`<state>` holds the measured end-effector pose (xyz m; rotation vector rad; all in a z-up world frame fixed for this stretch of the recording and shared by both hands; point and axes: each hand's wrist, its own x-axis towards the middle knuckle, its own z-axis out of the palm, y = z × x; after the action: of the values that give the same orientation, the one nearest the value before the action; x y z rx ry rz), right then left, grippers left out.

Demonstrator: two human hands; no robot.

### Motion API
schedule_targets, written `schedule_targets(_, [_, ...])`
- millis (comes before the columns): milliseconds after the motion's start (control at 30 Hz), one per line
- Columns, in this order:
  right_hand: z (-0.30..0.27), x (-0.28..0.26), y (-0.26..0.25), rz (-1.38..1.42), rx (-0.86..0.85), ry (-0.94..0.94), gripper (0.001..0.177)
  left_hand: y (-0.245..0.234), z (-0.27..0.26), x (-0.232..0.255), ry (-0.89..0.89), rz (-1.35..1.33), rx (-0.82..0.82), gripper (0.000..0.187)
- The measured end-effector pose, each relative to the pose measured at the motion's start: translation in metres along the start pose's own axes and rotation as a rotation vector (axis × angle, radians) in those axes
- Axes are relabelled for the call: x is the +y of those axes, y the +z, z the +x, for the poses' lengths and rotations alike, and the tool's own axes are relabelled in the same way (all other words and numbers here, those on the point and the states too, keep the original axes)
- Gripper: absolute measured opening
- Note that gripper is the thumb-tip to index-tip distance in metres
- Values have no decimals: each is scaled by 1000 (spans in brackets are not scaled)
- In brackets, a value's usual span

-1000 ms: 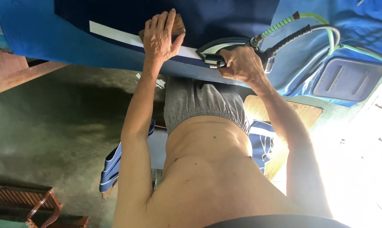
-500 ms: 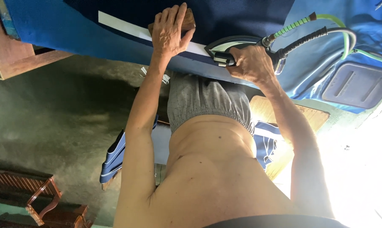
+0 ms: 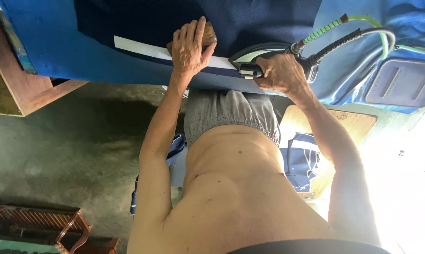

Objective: The person irons a dark blue garment with white stripes on a blue ironing board. They use a steam iron in their right hand and a wooden block in their left hand to press the fabric while ironing.

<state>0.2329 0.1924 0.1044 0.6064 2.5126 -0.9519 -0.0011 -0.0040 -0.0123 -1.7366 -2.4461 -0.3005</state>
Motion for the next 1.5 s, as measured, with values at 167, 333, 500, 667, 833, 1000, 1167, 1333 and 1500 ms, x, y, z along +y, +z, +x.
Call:
schedule_targets(167, [0,-4,-1,-10,-2,20,29,1,-1,0,-11,38,-28,68])
schedule_targets(333, [3,0,3,-39,-32,45,32,4,-2,0,-25,49,-52,70])
schedule_targets(500, [0,7,7,-85,-46,-28,30,8,-5,-2,2,51,-35,72])
schedule_targets(667, [-23,36,21,-40,-89,-99,36,2,-1,1,-18,40,-37,68])
schedule_targets(833, [-27,35,10,54,-25,-103,31,2,-2,-1,10,73,-24,70])
schedule_targets(1000, [-16,19,-5,31,2,89,21,6,-5,-3,-4,-8,-16,74])
schedule_targets(1167, [-14,29,13,-17,79,-56,17,-8,-7,-24,84,-125,-178,85])
schedule_targets(1333, [-4,22,37,-188,39,-347,28,-4,-12,-49,-52,-169,-347,79])
schedule_targets(1500, [18,-8,27,-29,-24,-15,15,-6,-7,-62,-73,-63,-2,66])
